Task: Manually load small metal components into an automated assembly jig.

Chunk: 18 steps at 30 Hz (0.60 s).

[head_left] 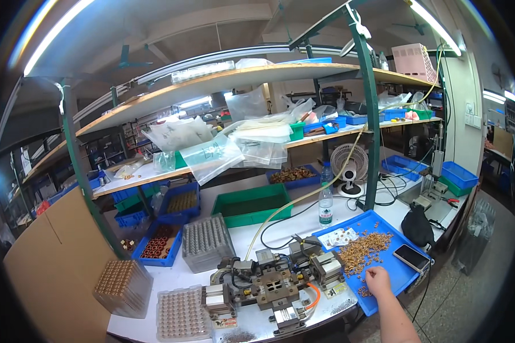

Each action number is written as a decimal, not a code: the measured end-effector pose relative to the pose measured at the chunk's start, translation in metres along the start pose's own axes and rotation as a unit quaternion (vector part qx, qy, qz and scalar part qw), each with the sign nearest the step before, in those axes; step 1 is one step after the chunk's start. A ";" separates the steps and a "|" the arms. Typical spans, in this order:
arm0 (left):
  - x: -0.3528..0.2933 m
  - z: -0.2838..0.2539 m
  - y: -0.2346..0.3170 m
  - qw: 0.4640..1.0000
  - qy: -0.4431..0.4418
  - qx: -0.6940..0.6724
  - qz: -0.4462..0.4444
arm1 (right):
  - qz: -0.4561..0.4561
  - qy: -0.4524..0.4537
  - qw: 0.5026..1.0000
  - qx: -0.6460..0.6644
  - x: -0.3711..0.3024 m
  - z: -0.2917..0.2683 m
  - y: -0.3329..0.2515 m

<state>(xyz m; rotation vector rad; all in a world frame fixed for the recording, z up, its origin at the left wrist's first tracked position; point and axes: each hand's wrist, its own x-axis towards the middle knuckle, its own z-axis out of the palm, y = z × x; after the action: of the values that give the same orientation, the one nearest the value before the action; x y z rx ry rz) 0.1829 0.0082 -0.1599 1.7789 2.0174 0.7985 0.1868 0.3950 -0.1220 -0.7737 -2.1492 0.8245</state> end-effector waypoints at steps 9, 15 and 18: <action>-0.003 0.004 0.004 0.999 0.024 0.000 -0.021 | 0.019 -0.006 1.000 -0.019 0.002 -0.002 0.000; -0.013 -0.024 0.002 0.987 -0.090 -0.122 -0.050 | 0.016 -0.004 1.000 -0.010 0.002 0.002 0.007; -0.022 0.009 -0.032 0.948 -0.075 -0.290 -0.104 | 0.007 -0.004 1.000 -0.011 0.001 -0.003 -0.005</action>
<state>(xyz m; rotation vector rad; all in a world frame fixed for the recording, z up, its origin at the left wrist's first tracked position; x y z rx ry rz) 0.1659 -0.0137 -0.1891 1.2306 1.6121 1.0195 0.1868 0.3940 -0.1166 -0.7999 -2.1649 0.8127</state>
